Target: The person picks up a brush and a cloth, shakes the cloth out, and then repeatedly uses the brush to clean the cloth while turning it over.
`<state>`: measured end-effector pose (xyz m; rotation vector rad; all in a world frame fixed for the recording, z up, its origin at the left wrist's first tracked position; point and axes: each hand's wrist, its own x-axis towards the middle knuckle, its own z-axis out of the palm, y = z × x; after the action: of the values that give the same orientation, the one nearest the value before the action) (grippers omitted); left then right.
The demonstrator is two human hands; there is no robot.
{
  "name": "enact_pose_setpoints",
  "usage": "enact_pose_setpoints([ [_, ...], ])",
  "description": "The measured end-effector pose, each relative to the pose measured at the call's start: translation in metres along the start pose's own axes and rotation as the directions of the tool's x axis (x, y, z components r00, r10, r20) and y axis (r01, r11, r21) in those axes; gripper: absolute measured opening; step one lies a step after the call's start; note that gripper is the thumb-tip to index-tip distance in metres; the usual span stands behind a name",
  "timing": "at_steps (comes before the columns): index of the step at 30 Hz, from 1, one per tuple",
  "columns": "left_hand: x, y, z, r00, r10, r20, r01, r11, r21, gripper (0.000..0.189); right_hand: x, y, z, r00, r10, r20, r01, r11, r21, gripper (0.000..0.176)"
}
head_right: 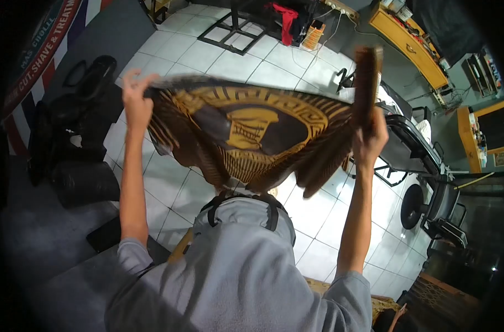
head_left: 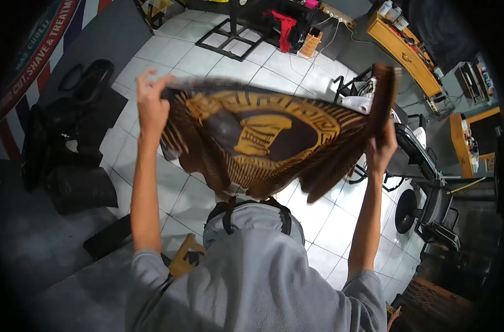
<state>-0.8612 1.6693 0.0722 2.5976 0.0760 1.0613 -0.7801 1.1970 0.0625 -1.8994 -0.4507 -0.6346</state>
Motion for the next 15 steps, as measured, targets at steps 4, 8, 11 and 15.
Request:
enact_pose_setpoints([
  [4,0.026,0.049,-0.037,0.907,0.059,-0.416,-0.090,0.994,-0.055,0.047,-0.013,-0.017,-0.006,0.965,0.007,-0.264,0.001,0.999,0.032,0.017],
  [8,-0.069,0.018,0.016,0.966,0.077,-0.246,-0.107,0.988,-0.110,0.046,-0.096,0.032,-0.008,0.984,0.124,-0.127,-0.157,0.944,-0.291,0.022],
  [11,-0.186,-0.002,0.060,0.904,-0.070,0.422,0.188,0.951,-0.247,0.065,-0.200,0.081,-0.015,0.678,0.678,0.286,-0.461,0.694,-0.553,0.024],
  [15,-0.304,-0.026,0.035,0.475,-0.136,0.870,0.475,0.871,-0.123,0.058,-0.270,0.039,-0.028,0.090,0.846,0.525,-0.720,0.420,-0.553,0.016],
])
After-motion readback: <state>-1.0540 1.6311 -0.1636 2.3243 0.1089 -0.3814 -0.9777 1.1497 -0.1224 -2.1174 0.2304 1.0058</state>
